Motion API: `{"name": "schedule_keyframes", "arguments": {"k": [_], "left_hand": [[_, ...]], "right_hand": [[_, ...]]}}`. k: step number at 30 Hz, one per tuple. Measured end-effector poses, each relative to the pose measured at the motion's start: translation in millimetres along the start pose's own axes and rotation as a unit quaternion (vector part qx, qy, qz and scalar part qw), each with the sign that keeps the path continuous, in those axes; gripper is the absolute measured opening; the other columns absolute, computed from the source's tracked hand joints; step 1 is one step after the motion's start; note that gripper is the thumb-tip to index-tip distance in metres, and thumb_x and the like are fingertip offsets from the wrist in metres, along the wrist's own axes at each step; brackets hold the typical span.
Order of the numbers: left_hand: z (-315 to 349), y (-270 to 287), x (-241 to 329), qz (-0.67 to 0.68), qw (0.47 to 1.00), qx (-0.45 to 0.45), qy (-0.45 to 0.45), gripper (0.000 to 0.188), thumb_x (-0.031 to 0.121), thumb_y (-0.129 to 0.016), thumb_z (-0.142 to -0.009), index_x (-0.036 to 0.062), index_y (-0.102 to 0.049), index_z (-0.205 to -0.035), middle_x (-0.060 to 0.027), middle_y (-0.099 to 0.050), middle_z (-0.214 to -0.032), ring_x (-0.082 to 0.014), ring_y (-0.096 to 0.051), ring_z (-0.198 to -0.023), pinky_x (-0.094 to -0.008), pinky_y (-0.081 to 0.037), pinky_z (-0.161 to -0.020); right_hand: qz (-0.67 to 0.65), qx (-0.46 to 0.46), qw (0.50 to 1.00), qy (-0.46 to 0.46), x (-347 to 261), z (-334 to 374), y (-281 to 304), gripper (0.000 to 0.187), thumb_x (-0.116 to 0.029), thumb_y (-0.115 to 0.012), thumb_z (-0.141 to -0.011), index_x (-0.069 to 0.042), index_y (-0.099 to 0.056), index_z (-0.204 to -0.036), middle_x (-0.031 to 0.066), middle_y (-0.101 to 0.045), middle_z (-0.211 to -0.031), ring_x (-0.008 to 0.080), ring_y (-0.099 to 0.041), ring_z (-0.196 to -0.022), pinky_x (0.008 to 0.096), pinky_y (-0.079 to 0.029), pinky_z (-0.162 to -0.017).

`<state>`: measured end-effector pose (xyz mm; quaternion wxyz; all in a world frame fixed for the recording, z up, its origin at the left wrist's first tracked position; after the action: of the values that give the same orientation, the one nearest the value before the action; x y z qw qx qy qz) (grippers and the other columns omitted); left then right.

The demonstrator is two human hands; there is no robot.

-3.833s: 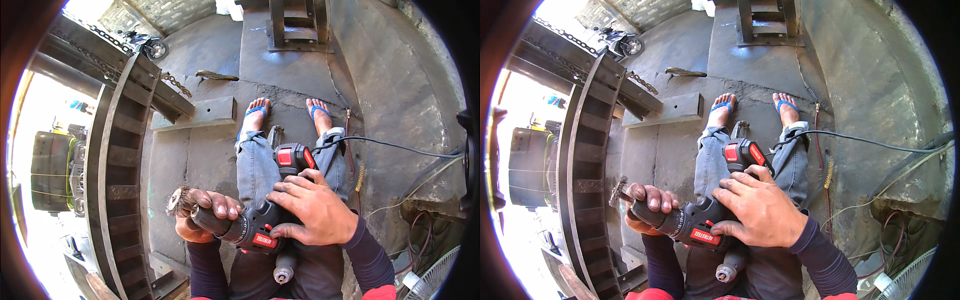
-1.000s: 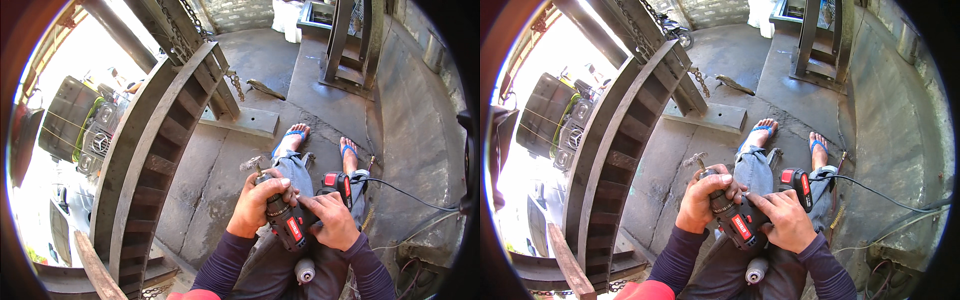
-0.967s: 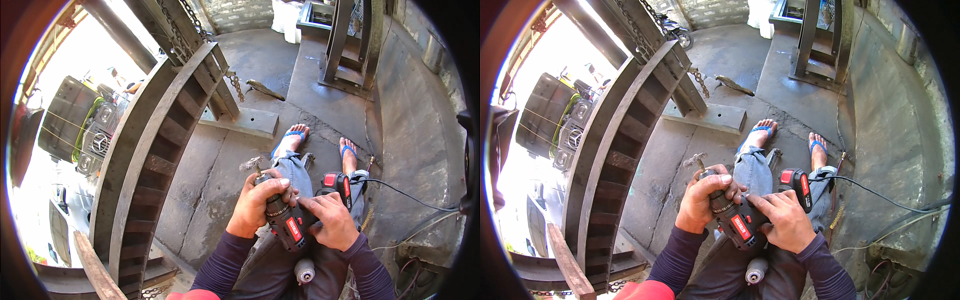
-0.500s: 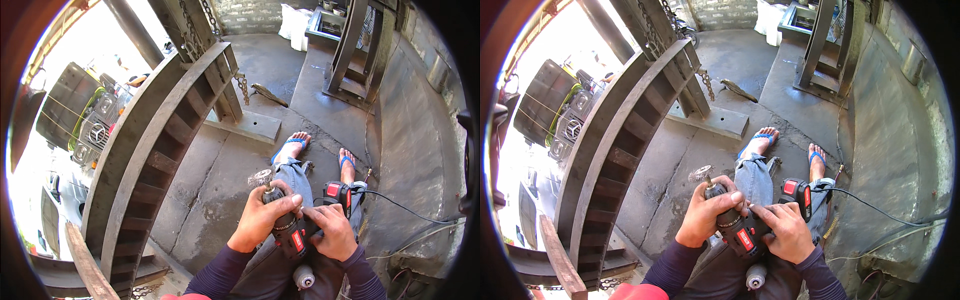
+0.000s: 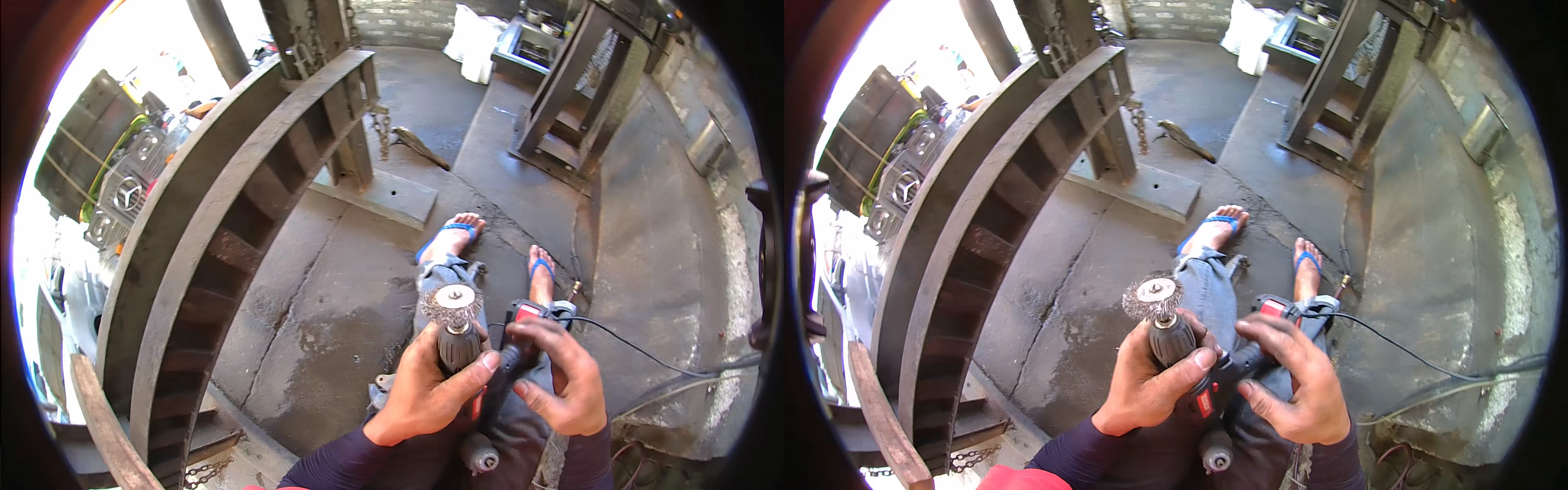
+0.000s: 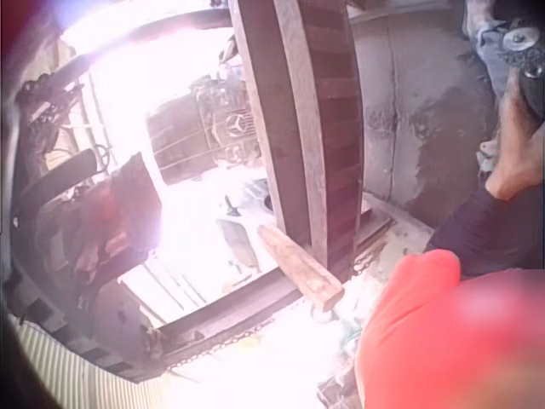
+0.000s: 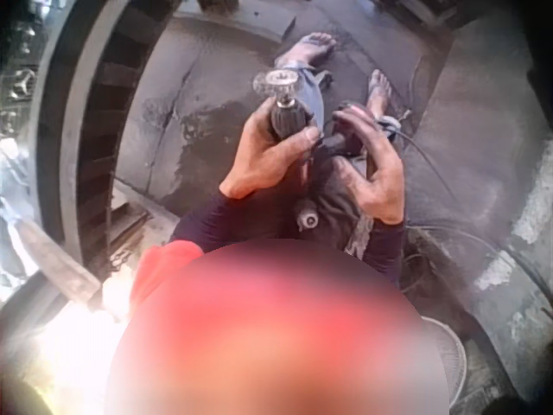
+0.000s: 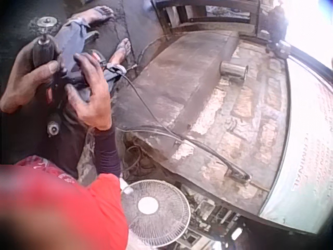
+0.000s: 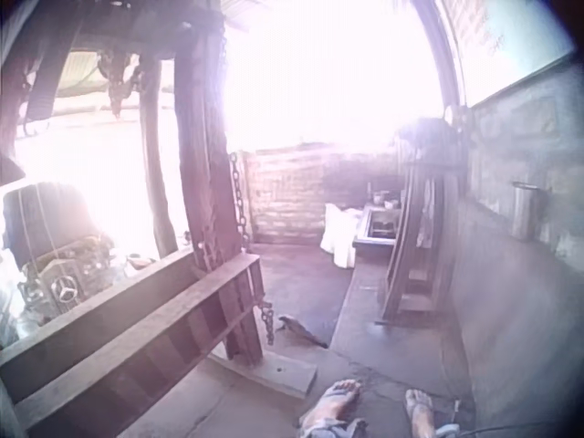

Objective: The person sits on the floor and assembles a cordless drill by inserting a wire brush into the chuck and tightening it. They then handle a metal part and a small bolt, positioning the bolt into the part.

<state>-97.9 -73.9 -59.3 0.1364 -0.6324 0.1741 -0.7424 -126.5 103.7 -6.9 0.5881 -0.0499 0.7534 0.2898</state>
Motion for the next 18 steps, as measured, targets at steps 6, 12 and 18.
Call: {"name": "schedule_keyframes", "arguments": {"k": [6, 12, 18], "left_hand": [[-1.2, -14.6, 18.7, -0.146, 0.987, -0.067, -0.011, 0.016, 0.011, -0.075, -0.096, 0.0000, -0.066, -0.103, -0.0026, -0.067, -0.089, -0.0096, -0.064, -0.074, -0.0273, -0.053, -0.066], [-1.2, -10.2, 14.8, -0.157, 0.984, -0.080, -0.032, 0.036, 0.018, -0.082, -0.089, -0.0012, -0.066, -0.116, -0.0098, -0.071, -0.095, -0.0170, -0.069, -0.084, -0.0348, -0.056, -0.078], [-0.7, -5.5, 4.8, -0.114, 0.986, -0.119, 0.010, 0.050, 0.020, -0.085, -0.086, -0.0015, -0.064, -0.126, -0.0100, -0.073, -0.107, -0.0158, -0.069, -0.098, -0.0356, -0.056, -0.089]], "right_hand": [[-0.151, -0.033, 0.988, -0.027, -7.6, -17.8, -6.2, 0.070, -0.028, -0.082, -0.092, 0.004, -0.056, -0.148, 0.0200, -0.054, -0.146, 0.0285, -0.051, -0.136, 0.0385, -0.040, -0.114], [-0.301, -0.069, 0.949, -0.070, 0.3, -24.3, -30.5, 0.064, -0.027, -0.080, -0.096, 0.003, -0.056, -0.147, 0.0216, -0.049, -0.151, 0.0313, -0.049, -0.140, 0.0406, -0.036, -0.119], [-0.238, -0.070, 0.967, -0.051, 0.2, -29.9, -30.0, 0.059, -0.026, -0.086, -0.089, 0.004, -0.066, -0.135, 0.0179, -0.057, -0.145, 0.0267, -0.056, -0.132, 0.0380, -0.044, -0.112]]}}
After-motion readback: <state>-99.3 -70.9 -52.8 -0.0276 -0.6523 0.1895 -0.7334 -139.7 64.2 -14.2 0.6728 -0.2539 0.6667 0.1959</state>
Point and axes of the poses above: each hand's wrist, its own z-axis away from the middle knuckle, its own y-axis out of the back of the hand, x = y × z, the point moved 6 cm from there along -z, towards the middle knuckle
